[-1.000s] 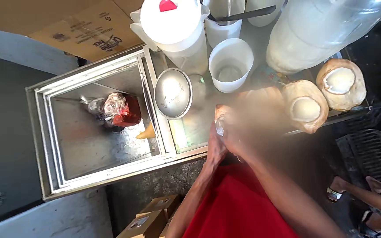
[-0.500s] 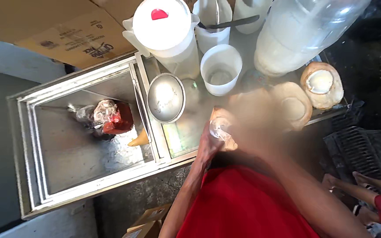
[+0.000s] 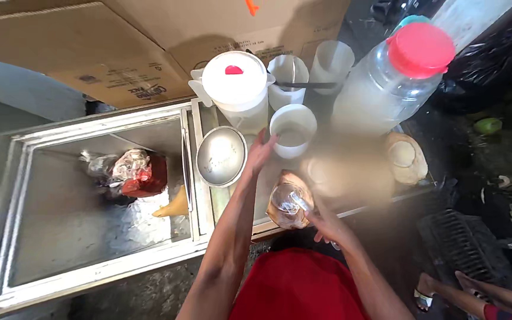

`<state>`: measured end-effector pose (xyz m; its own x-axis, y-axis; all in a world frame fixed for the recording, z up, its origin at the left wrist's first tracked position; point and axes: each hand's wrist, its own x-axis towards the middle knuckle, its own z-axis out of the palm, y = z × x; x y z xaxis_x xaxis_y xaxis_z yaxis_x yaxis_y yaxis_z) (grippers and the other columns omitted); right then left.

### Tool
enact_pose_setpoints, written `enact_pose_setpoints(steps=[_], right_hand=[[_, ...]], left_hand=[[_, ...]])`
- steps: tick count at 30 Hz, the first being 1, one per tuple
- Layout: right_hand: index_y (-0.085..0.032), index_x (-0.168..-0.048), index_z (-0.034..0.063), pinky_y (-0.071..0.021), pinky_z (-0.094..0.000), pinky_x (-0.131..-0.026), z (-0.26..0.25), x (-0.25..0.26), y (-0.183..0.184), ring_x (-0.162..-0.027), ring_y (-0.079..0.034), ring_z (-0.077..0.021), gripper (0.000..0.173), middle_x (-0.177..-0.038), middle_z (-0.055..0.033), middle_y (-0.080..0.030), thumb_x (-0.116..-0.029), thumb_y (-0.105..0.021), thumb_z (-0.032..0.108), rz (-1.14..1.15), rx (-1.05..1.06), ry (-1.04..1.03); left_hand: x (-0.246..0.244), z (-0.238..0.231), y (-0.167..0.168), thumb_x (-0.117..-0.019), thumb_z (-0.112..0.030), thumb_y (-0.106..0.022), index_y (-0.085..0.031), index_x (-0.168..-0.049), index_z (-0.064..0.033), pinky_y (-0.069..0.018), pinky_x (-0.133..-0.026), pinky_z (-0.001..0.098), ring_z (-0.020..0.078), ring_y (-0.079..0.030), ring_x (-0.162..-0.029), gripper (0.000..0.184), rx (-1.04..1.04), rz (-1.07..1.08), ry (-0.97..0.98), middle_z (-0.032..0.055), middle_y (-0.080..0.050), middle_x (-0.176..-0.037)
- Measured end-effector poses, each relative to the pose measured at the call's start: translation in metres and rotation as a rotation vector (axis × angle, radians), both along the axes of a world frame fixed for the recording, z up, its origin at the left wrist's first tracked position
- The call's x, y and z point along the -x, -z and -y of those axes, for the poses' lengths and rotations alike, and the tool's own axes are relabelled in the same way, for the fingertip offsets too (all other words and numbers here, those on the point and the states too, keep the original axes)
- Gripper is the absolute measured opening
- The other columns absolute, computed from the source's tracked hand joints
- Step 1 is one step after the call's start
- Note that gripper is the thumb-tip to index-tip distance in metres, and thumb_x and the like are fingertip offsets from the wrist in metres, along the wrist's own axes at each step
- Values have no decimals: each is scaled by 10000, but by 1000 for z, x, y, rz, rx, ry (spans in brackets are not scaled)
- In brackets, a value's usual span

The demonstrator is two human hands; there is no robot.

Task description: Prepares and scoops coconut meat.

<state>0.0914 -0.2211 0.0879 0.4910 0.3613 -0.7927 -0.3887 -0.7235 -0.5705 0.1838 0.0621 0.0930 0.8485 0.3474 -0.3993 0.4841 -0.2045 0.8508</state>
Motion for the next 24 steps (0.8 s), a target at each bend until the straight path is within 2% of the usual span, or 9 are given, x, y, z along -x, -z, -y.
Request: enact_pose_setpoints(steps=[2,5,8,10,12,16,19,21,24], right_hand=[[32,-1660,362,-592,-459,-551,3,0,2,-600,-674,-277,835,-1217,-220,-662,-1050,-521,503,-1,-10,-12],[11,-1663,358,-603,-485,-582,8,-3,7,-621,-683,-293,832,-1221,-227,-663,-1046,-528,508,6,-44,-35],[21,-1663,344,-601,-477,-583,10,-3,7,-617,-679,-290,821,-1154,-222,-680,-1057,-512,494,9,-47,-67],[31,-1662,346,-602,-466,-590,10,-3,5,-621,-679,-280,820,-1137,-208,-681,-1058,-502,502,14,-26,-102],[26,-1662,349,-603,-466,-605,12,-2,4,-628,-678,-273,810,-1129,-201,-679,-1059,-494,501,10,-15,-129],[-13,-1667,336,-602,-463,-607,11,2,4,-634,-677,-268,778,-1141,-202,-673,-1067,-484,489,-21,-28,-168],[-70,-1668,306,-582,-423,-550,12,2,6,-631,-665,-246,768,-1149,-171,-664,-1061,-520,442,-55,-89,-125],[-98,-1665,264,-576,-400,-523,10,3,6,-644,-675,-245,770,-1201,-165,-654,-1057,-544,420,-94,-138,-14],[-4,-1667,263,-584,-426,-502,-4,9,8,-637,-686,-285,798,-1258,-213,-628,-1074,-519,404,-159,-220,135]], left_hand=[[-16,2,2,-1038,-509,-487,-348,-1597,-213,-437,-1074,600,303,-475,-1405,648,107,-7,0,114,-448,-1575],[-11,14,1,-1046,-367,-483,-443,-1529,-193,-500,-967,607,335,-564,-1284,515,111,-6,-6,157,-558,-1444],[14,33,-6,-1055,-402,-474,-413,-1552,-248,-510,-911,608,364,-608,-1199,524,18,-36,35,174,-590,-1405],[16,44,3,-1063,-376,-472,-396,-1566,-206,-503,-953,590,348,-615,-1201,536,-30,-19,13,180,-590,-1407],[17,55,11,-1058,-354,-494,-382,-1572,-193,-465,-1061,579,305,-574,-1306,550,-49,4,-6,139,-555,-1473],[33,66,12,-1067,-392,-490,-291,-1611,-221,-464,-1090,540,256,-554,-1341,604,7,29,35,111,-503,-1532],[70,43,23,-1068,-472,-446,-399,-1570,-151,-412,-1147,529,266,-509,-1390,598,-68,-29,59,121,-494,-1543],[106,28,43,-1051,-503,-434,-474,-1512,-101,-441,-1105,554,315,-571,-1313,613,-122,-177,54,175,-587,-1424],[145,33,66,-1079,-479,-376,-628,-1344,-87,-471,-1035,559,298,-626,-1201,536,4,-291,7,184,-668,-1259]])
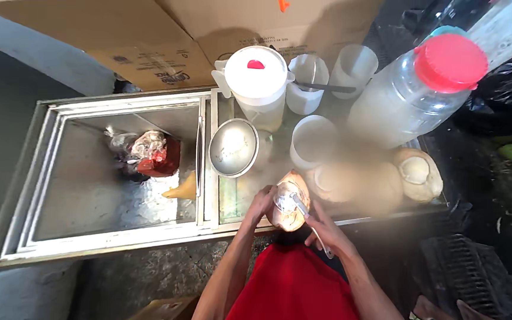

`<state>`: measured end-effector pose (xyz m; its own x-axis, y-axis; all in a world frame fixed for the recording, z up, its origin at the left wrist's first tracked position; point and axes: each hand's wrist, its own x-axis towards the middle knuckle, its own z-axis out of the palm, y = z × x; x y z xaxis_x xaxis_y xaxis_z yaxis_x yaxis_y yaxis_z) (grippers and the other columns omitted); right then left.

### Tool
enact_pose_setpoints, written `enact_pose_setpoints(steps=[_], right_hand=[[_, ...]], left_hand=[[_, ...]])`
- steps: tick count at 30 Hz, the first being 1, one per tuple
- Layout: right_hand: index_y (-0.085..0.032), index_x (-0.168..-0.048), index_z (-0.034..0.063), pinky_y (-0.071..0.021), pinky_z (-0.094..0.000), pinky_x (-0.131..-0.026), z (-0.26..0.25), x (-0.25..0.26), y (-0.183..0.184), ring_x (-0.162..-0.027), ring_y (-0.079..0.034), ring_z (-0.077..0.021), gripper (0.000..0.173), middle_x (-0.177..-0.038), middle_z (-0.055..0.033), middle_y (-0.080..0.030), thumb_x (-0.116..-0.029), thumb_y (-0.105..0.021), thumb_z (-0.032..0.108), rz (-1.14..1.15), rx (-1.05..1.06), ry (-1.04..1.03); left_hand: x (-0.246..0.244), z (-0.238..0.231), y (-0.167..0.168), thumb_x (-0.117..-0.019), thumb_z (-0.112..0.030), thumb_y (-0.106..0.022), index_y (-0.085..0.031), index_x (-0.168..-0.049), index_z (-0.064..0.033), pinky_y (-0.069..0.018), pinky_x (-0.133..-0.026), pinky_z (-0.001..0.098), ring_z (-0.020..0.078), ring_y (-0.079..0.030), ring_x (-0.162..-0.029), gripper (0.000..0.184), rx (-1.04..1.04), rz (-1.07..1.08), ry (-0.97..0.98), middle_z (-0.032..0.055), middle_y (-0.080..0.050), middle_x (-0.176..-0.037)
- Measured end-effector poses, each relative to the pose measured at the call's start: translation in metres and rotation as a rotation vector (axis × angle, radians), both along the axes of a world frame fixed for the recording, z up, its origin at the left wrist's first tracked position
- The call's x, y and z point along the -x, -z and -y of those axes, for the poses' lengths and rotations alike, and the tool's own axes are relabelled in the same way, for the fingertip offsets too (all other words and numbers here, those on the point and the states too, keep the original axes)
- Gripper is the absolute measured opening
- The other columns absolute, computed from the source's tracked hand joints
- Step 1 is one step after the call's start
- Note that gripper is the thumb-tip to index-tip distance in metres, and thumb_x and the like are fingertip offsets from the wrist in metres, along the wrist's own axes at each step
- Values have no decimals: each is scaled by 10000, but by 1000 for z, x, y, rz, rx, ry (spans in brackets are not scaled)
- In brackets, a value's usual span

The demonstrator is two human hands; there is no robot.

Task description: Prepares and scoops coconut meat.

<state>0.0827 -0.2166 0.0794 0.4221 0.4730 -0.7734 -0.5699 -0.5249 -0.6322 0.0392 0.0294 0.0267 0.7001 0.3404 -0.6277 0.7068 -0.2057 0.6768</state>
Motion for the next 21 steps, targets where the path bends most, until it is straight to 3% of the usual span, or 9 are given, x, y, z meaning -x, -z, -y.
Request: enact_pose_setpoints(steps=[3,6,8,10,12,15,17,19,21], right_hand=[[38,-1663,294,-564,-403,-482,-11,7,2,-548,-634,-243,809,-1282,-217,-614,-1076,-506,413,15,0,42],[14,-1664,275,-548,-361,-452,-9,14,-17,-483,-588,-207,786,-1034,-180,-657,-1078,-499,379,20,-120,93],[10,-1662,254,-552,-341,-449,-9,22,-40,-474,-588,-197,771,-897,-141,-661,-1080,-484,362,-10,-249,139],[17,-1659,235,-546,-328,-440,-17,18,-53,-466,-585,-188,778,-845,-121,-663,-1080,-487,361,25,-336,123],[3,-1657,227,-536,-319,-441,-23,6,-54,-465,-569,-176,777,-884,-115,-661,-1075,-491,370,72,-358,74],[-13,-1659,197,-540,-330,-444,-28,-31,-62,-463,-573,-179,784,-902,-121,-669,-1071,-492,395,167,-332,-28],[-31,-1665,190,-561,-352,-461,-26,-58,-76,-501,-599,-188,791,-1074,-140,-672,-1063,-498,403,268,-273,-132],[-153,-1660,153,-584,-387,-529,-27,-86,-99,-591,-642,-208,741,-1184,-158,-664,-1064,-516,401,441,-141,-221],[-358,-1599,135,-600,-405,-641,-30,-106,-119,-688,-662,-210,605,-1061,-131,-672,-1066,-514,376,650,-5,-258]], left_hand=[[15,7,4,-1069,-454,-416,-649,-1321,-91,-500,-986,518,251,-647,-1141,499,86,106,-115,154,-687,-1214],[39,2,-29,-984,-367,-559,-545,-1442,-90,-585,-912,435,213,-675,-1106,536,257,356,-197,119,-660,-1295],[57,6,-59,-828,-385,-737,-378,-1560,-86,-598,-925,426,227,-661,-1162,868,347,550,-254,127,-585,-1420],[60,11,-81,-683,-435,-897,-160,-1625,-147,-589,-976,447,247,-609,-1259,1230,417,640,-290,123,-470,-1532],[56,14,-90,-599,-432,-950,-102,-1630,-189,-593,-977,454,256,-591,-1287,1357,394,651,-320,119,-426,-1563],[32,12,-101,-638,-346,-929,-182,-1597,-145,-600,-962,436,248,-605,-1259,1232,297,703,-305,131,-471,-1509],[12,9,-109,-694,-192,-868,-239,-1560,-103,-611,-934,449,267,-635,-1206,1074,282,771,-310,156,-524,-1439],[-13,4,-117,-731,-145,-819,-260,-1538,-73,-608,-938,434,251,-649,-1180,984,208,844,-280,164,-549,-1398],[-36,1,-127,-750,-132,-800,-295,-1524,-71,-585,-976,388,198,-634,-1197,926,59,878,-241,148,-551,-1397]])
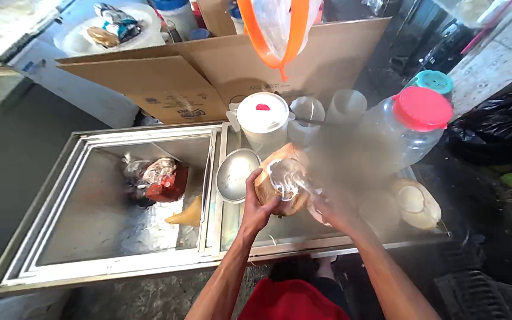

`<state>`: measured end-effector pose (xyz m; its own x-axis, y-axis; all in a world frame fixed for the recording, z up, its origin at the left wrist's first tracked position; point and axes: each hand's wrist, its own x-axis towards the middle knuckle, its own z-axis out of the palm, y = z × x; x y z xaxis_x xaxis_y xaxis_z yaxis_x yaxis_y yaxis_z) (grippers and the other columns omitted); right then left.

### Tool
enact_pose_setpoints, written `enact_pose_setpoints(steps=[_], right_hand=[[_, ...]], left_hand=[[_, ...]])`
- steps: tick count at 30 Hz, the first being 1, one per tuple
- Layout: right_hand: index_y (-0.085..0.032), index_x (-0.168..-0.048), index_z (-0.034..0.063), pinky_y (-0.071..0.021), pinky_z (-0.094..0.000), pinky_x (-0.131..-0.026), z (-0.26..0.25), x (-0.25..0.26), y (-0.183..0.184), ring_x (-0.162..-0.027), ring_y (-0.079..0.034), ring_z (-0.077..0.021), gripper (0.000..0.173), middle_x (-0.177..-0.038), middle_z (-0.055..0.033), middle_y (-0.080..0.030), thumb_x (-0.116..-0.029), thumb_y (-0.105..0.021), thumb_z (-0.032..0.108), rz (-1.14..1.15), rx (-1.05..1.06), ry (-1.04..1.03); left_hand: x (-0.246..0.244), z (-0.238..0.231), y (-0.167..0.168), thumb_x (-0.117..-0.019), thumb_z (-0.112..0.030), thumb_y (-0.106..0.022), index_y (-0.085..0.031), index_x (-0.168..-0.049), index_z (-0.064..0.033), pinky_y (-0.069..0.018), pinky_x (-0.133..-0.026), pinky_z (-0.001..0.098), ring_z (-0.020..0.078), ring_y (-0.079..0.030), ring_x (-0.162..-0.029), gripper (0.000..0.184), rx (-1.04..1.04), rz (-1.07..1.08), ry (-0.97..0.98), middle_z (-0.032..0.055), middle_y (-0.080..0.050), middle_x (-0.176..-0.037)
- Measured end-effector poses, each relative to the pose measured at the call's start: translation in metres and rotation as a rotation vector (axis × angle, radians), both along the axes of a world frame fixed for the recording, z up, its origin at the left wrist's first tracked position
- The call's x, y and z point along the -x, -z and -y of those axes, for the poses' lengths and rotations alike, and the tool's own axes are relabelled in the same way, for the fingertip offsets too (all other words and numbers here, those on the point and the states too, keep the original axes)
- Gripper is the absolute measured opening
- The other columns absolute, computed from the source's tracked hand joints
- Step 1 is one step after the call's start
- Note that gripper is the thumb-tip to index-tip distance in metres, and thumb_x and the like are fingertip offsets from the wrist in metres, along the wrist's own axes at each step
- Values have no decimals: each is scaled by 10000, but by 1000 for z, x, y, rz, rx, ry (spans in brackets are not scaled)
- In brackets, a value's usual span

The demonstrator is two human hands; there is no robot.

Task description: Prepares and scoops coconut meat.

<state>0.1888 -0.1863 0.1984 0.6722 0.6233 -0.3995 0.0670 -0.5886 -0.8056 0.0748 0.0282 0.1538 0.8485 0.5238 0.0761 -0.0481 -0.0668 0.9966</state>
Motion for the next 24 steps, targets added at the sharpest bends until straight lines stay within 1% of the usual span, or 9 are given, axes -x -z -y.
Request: enact_pose_setpoints(steps=[2,7,8,10,12,14,18,21,24], right_hand=[[-498,-1512,148,-584,-408,-666,-7,-16,-14,-697,-648,-203,483,-951,-103,-664,-1065,-496,332,124,-27,22],[-497,-1509,94,-581,-316,-524,-35,-58,-19,-583,-655,-162,458,-999,-118,-702,-1098,-483,295,14,-262,55],[-529,-1486,104,-593,-319,-578,-37,-65,-18,-632,-670,-160,437,-1000,-106,-702,-1104,-461,303,88,-204,22],[-573,-1471,146,-566,-453,-905,-33,-74,-20,-988,-703,-250,426,-1156,-135,-718,-1098,-432,297,310,-2,-62],[-588,-1453,186,-501,-563,-1016,-25,-78,-34,-1200,-647,-337,410,-1272,-148,-690,-1090,-439,306,414,229,-138],[-622,-1396,185,-503,-575,-990,-22,-77,-47,-1193,-646,-345,370,-1261,-143,-691,-1082,-471,307,420,309,-133],[-596,-1414,170,-561,-560,-868,-38,-72,-26,-1037,-691,-360,365,-1151,-170,-693,-1070,-511,257,502,206,28],[-529,-1478,148,-562,-566,-884,-44,-61,-15,-1102,-676,-386,420,-1213,-200,-674,-1073,-453,228,474,353,6],[-587,-1375,76,-550,-578,-875,-32,-50,-45,-1127,-663,-397,365,-1245,-212,-661,-1051,-464,191,407,537,-22]], left_hand=[[-24,-5,-5,-767,-152,-810,-329,-1522,-72,-548,-1028,378,175,-600,-1244,898,-176,28,-11,140,-532,-1434],[-84,-17,-15,-817,-186,-781,-392,-1511,-88,-491,-1086,472,228,-547,-1335,802,-619,140,87,153,-528,-1473],[-95,-19,-18,-821,-179,-778,-400,-1508,-91,-482,-1095,479,241,-531,-1353,789,-685,170,112,162,-518,-1480],[-109,-24,-22,-817,-164,-774,-430,-1499,-102,-470,-1104,503,295,-492,-1392,767,-796,190,152,196,-466,-1524],[-116,-27,-24,-813,-149,-777,-459,-1497,-131,-522,-1032,521,347,-524,-1358,755,-890,132,178,226,-385,-1577],[-116,-28,-22,-807,-135,-776,-484,-1483,-131,-574,-930,533,381,-595,-1261,736,-958,80,188,253,-345,-1589],[-113,-24,-17,-809,-137,-770,-483,-1483,-150,-591,-889,516,372,-612,-1229,732,-1002,67,165,249,-308,-1606],[-114,-20,-16,-795,-127,-774,-514,-1466,-147,-592,-879,524,394,-614,-1222,720,-1039,69,137,268,-308,-1602],[-114,-21,-8,-784,-115,-780,-507,-1474,-160,-588,-906,513,389,-590,-1268,743,-1053,105,120,262,-310,-1604]])
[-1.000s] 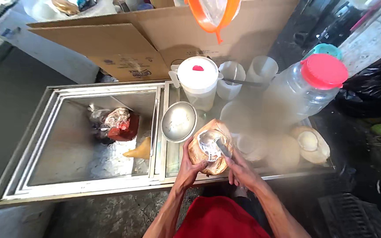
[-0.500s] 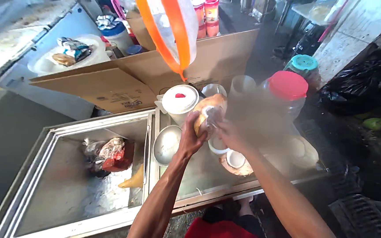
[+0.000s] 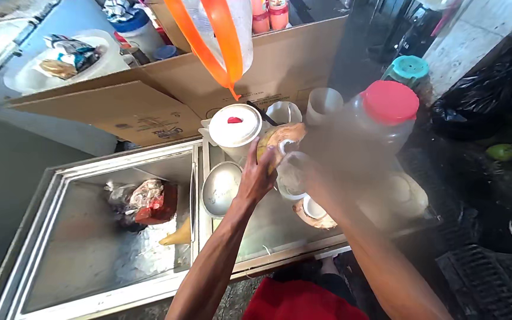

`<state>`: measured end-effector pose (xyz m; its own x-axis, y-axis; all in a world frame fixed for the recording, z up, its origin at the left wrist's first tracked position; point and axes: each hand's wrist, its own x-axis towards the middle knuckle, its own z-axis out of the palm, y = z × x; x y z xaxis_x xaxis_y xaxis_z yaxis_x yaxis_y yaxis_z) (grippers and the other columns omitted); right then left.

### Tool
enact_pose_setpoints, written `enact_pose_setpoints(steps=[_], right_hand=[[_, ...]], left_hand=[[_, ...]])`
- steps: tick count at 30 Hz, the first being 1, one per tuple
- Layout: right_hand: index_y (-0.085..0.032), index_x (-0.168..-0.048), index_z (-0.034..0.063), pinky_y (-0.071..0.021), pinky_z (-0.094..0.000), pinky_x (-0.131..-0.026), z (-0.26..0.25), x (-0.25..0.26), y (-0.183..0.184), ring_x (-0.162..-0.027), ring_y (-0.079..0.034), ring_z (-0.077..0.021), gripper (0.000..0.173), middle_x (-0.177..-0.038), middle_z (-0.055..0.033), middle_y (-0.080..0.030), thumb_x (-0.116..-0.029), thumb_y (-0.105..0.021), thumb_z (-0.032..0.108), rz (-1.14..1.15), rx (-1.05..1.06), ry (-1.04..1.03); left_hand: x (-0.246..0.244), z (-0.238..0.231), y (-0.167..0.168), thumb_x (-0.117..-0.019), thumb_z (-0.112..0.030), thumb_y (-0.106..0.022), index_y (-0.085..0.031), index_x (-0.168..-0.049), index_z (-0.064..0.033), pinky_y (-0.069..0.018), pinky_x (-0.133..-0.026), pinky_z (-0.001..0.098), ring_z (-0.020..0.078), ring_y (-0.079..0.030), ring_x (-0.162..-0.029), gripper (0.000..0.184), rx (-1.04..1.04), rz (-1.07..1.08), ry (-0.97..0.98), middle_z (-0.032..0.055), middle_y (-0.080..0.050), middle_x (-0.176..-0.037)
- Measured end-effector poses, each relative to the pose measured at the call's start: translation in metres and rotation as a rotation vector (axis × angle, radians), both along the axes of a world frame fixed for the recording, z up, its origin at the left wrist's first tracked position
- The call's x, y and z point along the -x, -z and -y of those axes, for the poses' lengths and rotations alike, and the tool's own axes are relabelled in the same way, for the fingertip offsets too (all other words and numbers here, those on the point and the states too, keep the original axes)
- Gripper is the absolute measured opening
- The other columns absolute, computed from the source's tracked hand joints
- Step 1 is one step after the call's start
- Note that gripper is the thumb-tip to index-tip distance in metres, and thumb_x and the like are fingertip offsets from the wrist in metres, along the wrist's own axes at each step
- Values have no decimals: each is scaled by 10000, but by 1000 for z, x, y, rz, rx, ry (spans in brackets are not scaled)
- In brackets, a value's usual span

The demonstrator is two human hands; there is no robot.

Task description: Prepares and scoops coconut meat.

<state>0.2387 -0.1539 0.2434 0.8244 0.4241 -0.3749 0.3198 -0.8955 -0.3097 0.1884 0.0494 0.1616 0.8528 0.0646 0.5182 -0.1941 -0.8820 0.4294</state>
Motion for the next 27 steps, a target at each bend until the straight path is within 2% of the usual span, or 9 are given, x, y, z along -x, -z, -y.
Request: enact_pose_setpoints(steps=[3,6,8,10,12,15,18,21,27], right_hand=[[-584,-1415,114,-544,-565,-877,15,6,-8,-1091,-669,-385,387,-1214,-198,-672,-1068,-467,239,39,-54,66],[-514,-1526,216,-575,-543,-751,16,8,22,-872,-700,-366,463,-1157,-192,-684,-1063,-503,231,243,-296,47],[-460,-1567,227,-578,-534,-683,9,11,39,-776,-693,-362,516,-1118,-206,-678,-1054,-521,206,310,-348,20],[-420,-1588,242,-575,-542,-741,7,18,38,-837,-701,-366,523,-1151,-202,-679,-1070,-485,222,243,-281,13],[-503,-1538,216,-578,-535,-773,15,29,37,-875,-715,-357,472,-1176,-195,-696,-1068,-465,224,241,-263,18],[-559,-1491,136,-591,-507,-672,33,46,71,-796,-715,-333,449,-1113,-194,-704,-1058,-473,221,363,-348,57],[-476,-1558,189,-564,-567,-828,46,54,99,-952,-706,-371,488,-1190,-194,-692,-1077,-423,253,139,-199,102],[-535,-1507,115,-594,-470,-785,53,64,89,-851,-708,-261,455,-1089,-149,-719,-1080,-451,250,192,-464,109],[-417,-1571,122,-560,-331,-526,26,121,87,-564,-615,-155,478,-880,-68,-690,-1108,-388,236,-695,-556,88]], left_hand=[[10,2,4,-790,-110,-790,-473,-1485,-150,-570,-955,513,374,-558,-1314,765,116,45,-12,246,-321,-1606],[22,3,4,-791,-124,-782,-425,-1484,-93,-543,-999,519,374,-534,-1336,780,199,105,-45,265,-377,-1561],[27,3,0,-790,-113,-783,-420,-1485,-87,-559,-973,513,378,-558,-1310,784,189,91,-79,274,-371,-1561],[29,1,-3,-789,-109,-790,-440,-1488,-101,-596,-889,509,389,-612,-1234,781,167,81,-116,281,-345,-1577],[35,-3,-3,-818,-139,-778,-420,-1501,-85,-565,-976,494,366,-565,-1307,773,180,95,-133,266,-358,-1576],[58,-3,4,-818,-157,-766,-385,-1517,-60,-503,-1073,475,271,-523,-1359,802,426,92,-164,194,-459,-1524],[102,1,18,-798,-112,-781,-343,-1552,-203,-581,-958,423,185,-624,-1208,877,930,-80,-290,75,-542,-1450],[142,-12,52,-796,-71,-731,-319,-1546,-182,-634,-816,457,271,-699,-1043,863,1307,-274,-329,156,-608,-1322],[204,-22,106,-821,-62,-734,-341,-1524,-165,-632,-855,485,296,-701,-1075,812,1341,-709,-200,171,-623,-1318]])
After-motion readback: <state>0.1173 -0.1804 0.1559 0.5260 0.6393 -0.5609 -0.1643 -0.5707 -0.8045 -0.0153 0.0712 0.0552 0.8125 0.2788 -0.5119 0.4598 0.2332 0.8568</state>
